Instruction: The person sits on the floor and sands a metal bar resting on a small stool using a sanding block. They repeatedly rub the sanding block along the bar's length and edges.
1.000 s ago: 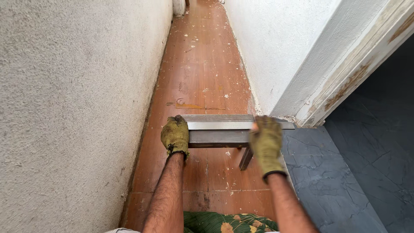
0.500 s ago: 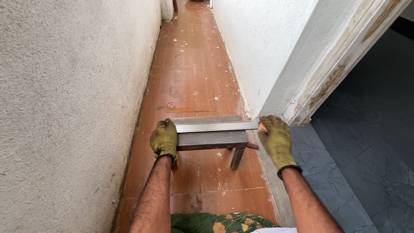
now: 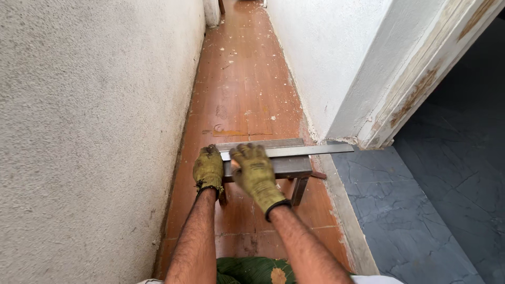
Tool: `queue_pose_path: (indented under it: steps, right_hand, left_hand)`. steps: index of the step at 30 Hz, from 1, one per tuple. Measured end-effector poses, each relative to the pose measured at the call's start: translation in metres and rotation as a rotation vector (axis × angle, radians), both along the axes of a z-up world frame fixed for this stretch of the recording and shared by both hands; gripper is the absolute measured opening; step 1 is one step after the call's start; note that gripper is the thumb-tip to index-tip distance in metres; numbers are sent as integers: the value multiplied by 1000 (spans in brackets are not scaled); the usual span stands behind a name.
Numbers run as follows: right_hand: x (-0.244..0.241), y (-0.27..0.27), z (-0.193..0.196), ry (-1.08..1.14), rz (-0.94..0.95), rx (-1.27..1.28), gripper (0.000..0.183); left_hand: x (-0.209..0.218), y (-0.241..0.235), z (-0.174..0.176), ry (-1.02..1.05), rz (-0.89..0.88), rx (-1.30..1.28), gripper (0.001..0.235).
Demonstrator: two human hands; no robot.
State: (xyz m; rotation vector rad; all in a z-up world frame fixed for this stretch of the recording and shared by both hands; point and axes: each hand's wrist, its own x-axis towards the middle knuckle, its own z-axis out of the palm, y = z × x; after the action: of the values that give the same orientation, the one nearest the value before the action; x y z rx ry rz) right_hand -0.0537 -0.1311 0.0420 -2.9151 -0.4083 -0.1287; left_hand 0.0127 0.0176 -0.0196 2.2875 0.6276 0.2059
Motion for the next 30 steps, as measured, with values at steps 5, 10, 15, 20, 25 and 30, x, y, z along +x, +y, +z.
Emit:
queue_pose_path:
  steps: [5,10,15,20,25,30]
  right_hand:
    - [5,-143,7,-283,-200,45,44]
    - [-2,-164,6,-332,-408,18,46]
    - [12,-59,-3,-300,-260,-169,51]
    - [2,0,-5,-129,-50,69,49]
    - [0,-89,-3,-242,-153,-13,54]
    - [0,-166,-3,-353,-377,37,53]
  left_hand:
    - [-3,-11,3,4,-26,18,60]
    - [-3,-14,4,-30,7,74,56]
    - [0,-10,4,8,-15,99,57]
    - [-2,-10,5,5,-60,82,59]
    - [-5,-11,8,-28,-18,56,58]
    - [-4,-11,10,-18,3,62,57]
